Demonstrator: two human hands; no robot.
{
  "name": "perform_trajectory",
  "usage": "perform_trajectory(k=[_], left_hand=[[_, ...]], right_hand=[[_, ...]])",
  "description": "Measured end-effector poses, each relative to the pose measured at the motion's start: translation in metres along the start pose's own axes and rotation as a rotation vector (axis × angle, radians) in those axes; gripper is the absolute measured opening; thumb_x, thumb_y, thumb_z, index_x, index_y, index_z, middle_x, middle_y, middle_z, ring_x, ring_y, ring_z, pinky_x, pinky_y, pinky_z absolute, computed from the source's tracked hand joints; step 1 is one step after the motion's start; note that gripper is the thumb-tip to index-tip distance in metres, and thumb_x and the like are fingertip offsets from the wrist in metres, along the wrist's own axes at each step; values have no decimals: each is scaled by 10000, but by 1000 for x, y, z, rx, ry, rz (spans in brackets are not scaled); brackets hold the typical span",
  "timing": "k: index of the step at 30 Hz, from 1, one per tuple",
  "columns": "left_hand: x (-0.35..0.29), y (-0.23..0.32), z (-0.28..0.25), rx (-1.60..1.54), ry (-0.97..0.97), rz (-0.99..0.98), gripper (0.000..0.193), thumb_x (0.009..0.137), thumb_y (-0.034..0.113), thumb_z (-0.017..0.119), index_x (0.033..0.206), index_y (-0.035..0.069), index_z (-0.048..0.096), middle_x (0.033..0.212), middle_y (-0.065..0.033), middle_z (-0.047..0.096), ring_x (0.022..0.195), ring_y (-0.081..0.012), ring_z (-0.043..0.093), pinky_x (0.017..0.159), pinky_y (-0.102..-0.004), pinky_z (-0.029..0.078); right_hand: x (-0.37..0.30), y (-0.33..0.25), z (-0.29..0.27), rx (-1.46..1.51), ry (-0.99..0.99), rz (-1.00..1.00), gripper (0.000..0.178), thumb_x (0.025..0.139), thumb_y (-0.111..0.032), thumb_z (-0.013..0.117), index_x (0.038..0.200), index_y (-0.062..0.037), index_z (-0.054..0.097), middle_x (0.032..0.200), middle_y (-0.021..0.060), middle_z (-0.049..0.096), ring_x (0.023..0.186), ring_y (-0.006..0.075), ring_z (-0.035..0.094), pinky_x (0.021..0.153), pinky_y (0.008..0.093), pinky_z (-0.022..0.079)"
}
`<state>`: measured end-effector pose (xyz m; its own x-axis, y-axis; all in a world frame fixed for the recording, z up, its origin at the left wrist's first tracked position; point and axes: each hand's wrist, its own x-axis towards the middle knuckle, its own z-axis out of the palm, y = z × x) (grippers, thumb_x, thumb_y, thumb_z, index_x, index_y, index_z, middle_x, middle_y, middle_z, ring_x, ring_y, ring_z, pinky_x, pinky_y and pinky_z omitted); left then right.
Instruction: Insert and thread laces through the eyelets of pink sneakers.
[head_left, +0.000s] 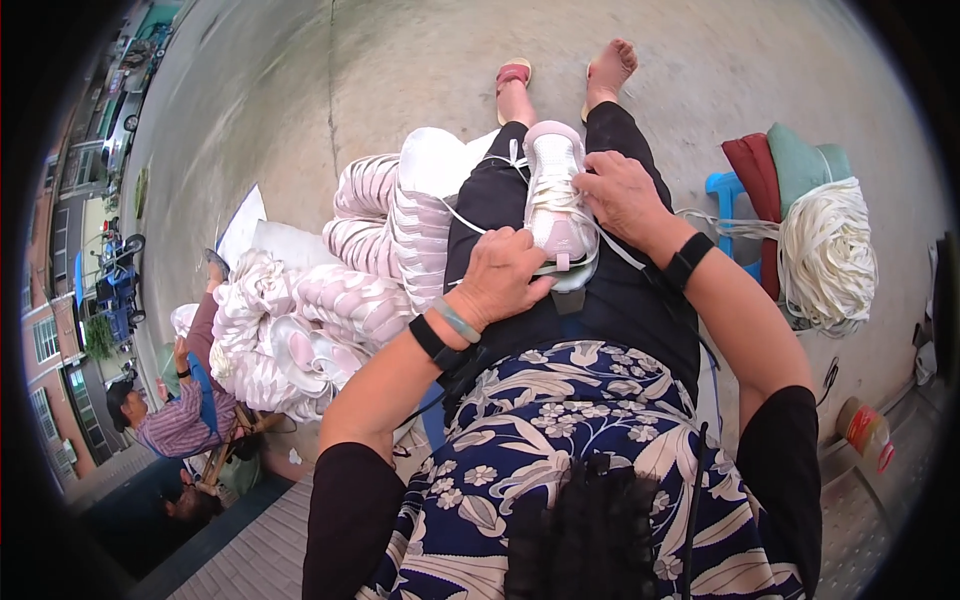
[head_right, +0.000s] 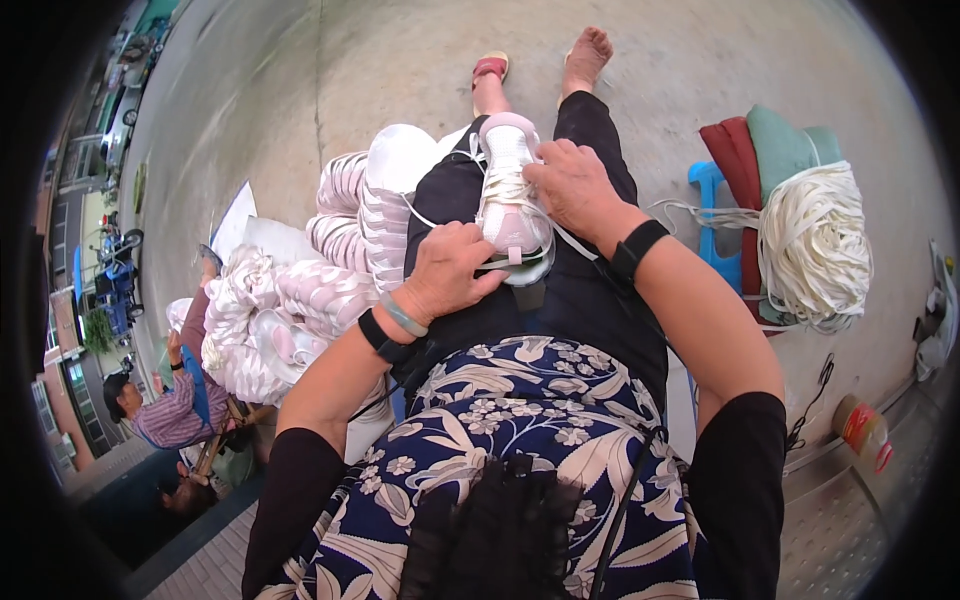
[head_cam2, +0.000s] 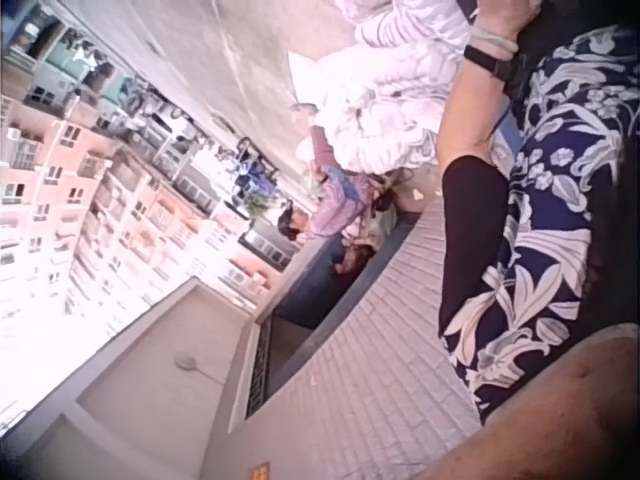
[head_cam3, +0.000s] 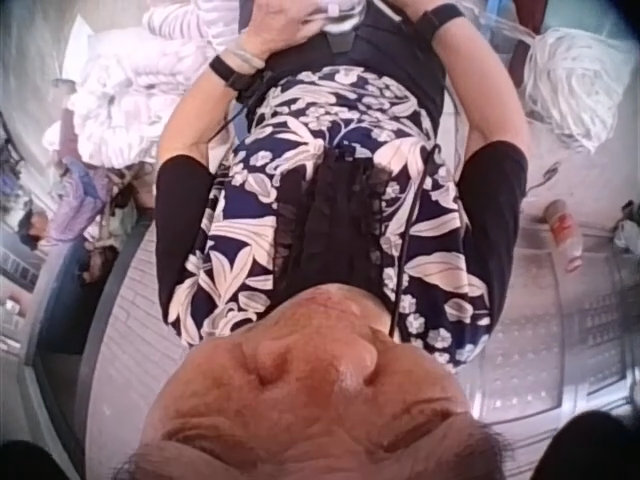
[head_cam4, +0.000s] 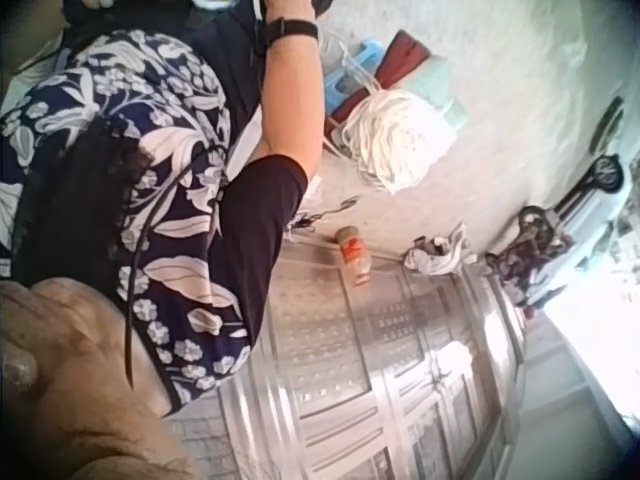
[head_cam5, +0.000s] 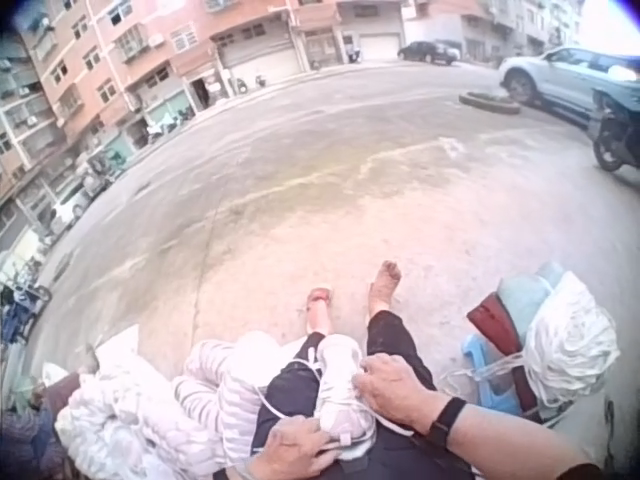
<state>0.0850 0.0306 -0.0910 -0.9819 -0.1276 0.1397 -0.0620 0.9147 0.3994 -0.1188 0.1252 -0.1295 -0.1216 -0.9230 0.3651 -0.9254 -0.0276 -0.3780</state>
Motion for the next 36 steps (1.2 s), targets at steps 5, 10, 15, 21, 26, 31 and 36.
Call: perform_trajectory(k=[5, 10, 15, 21, 26, 31, 36], left_hand=[[-8, -6, 1, 76, -83, 35, 199, 630, 207, 696, 682, 77, 554, 686, -61, 480, 657, -236, 507, 576, -355, 392], [-2, -6, 7, 108, -104, 96, 168, 655, 170, 667, 623, 69, 537, 661, -68, 474, 633, -246, 515, 568, -357, 399], [-15, 5, -26, -396, -405, 25, 126, 751, 127, 606, 668, 39, 573, 642, -102, 512, 614, -241, 556, 551, -347, 421], [-66, -13, -85, -997, -403, -583, 245, 831, 200, 574, 665, 20, 570, 645, -39, 564, 572, -122, 524, 552, -256, 422], [-101, -27, -85, -1252, -234, -826, 189, 845, 182, 555, 717, 46, 583, 681, -16, 579, 621, -74, 529, 587, -205, 425], [-104, -30, -69, -1197, -334, -859, 240, 855, 238, 567, 726, 37, 580, 690, -28, 580, 619, -81, 531, 604, -218, 439], [-99, -34, -68, -1167, -368, -844, 247, 859, 240, 561, 712, 42, 580, 672, -15, 572, 607, -69, 520, 596, -205, 431]], right_hand=[[-7, -3, -4, -61, -71, 134, 73, 752, -143, 543, 804, -92, 546, 765, 78, 590, 754, 258, 581, 636, 374, 432], [-12, -15, -5, 40, -74, 454, 82, 828, -153, 510, 800, -77, 491, 610, 152, 555, 607, 340, 584, 516, 434, 437], [-13, -16, -5, -20, -117, 401, 73, 844, -150, 478, 839, -81, 499, 624, 158, 568, 634, 347, 590, 536, 444, 441], [-15, -21, 5, 150, -73, 625, 77, 821, -126, 473, 851, -69, 514, 683, 183, 578, 680, 366, 582, 599, 441, 446], [-20, -22, 9, 368, 30, 641, 109, 804, -112, 496, 865, -42, 553, 678, 140, 584, 662, 274, 594, 614, 331, 460], [-14, -13, -7, 1417, -51, 889, 118, 775, -75, 550, 857, 3, 584, 683, -28, 555, 632, 60, 523, 584, 208, 430], [-7, -12, -23, 957, -232, 935, 129, 741, -139, 578, 739, -18, 623, 601, 55, 565, 568, 105, 553, 533, 244, 439]])
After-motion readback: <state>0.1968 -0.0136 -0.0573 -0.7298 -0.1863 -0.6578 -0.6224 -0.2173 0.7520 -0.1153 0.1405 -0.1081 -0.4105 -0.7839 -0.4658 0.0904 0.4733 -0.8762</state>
